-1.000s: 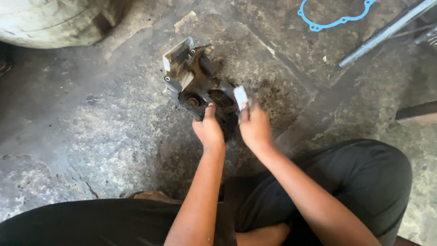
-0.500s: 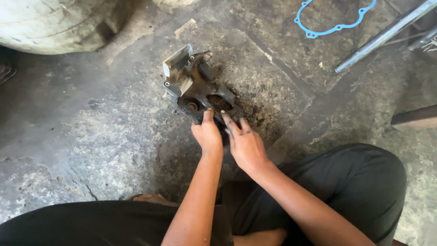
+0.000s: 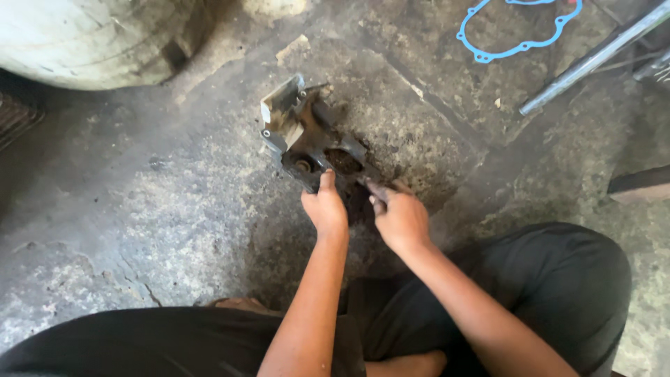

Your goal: The person is cleaning a dirty metal engine part using a metal scraper. They hold the part with one hand and scrape off grime and residue with the other, repeatedly turning the object to access different surfaces and crevices.

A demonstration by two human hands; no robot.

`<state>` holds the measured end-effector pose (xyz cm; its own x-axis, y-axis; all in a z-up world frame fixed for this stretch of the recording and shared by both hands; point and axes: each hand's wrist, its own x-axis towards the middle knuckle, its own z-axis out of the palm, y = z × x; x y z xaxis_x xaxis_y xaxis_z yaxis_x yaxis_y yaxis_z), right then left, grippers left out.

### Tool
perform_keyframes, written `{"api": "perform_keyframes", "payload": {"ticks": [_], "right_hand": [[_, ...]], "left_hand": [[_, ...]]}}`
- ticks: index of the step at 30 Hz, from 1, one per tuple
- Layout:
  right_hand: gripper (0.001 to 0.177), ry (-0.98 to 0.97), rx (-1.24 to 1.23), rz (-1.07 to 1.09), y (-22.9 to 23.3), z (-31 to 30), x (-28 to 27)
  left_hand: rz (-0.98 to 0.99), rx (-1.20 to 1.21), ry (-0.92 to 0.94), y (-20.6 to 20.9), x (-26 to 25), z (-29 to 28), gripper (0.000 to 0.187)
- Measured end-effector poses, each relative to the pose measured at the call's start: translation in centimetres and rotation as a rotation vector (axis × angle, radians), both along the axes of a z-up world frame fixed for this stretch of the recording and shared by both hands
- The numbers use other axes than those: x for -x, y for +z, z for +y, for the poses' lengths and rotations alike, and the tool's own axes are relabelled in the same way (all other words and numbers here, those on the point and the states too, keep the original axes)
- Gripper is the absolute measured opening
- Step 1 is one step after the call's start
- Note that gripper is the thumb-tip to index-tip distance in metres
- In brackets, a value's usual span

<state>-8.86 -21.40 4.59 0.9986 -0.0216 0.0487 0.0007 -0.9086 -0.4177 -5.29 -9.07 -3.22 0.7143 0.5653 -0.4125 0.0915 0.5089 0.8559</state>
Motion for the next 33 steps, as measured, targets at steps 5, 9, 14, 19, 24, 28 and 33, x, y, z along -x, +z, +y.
{"api": "perform_keyframes", "payload": {"ticks": [5, 9, 14, 19, 24, 28, 33], "right_hand": [[0.029, -0.126, -0.041, 0.3, 1.3, 0.2, -0.1], [0.027, 0.005, -0.004, 0.007, 0.0, 0.1, -0.1], [0.024, 0.059, 0.19, -0.095, -2.8, -0.7, -0.1], [0.025, -0.023, 0.25, -0.109, -2.8, -1.6, -2.9], [0.024, -0.107, 0.147, 0.002, 0.2, -3.2, -2.2], [0.029, -0.125, -0.006, 0.191, 1.3, -3.9, -2.2], [0.022, 0.103, -0.489, 0.24, -0.5, -3.0, -3.1]], "left_hand": [[0.114, -0.041, -0.01, 1.1, -0.1, 0.2, 0.033], [0.179, -0.146, -0.007, 1.8, 0.0, 0.2, 0.038], [0.176, -0.183, -0.029, 1.8, -0.4, 0.5, 0.04], [0.127, -0.239, -0.017, 1.1, 2.0, -1.3, 0.04], [0.244, -0.233, -0.033, 1.3, 0.5, -1.6, 0.036], [0.155, -0.215, 0.013, 1.4, 0.3, -1.6, 0.032], [0.015, -0.087, 0.046, 1.9, 1.0, -1.6, 0.024]]}}
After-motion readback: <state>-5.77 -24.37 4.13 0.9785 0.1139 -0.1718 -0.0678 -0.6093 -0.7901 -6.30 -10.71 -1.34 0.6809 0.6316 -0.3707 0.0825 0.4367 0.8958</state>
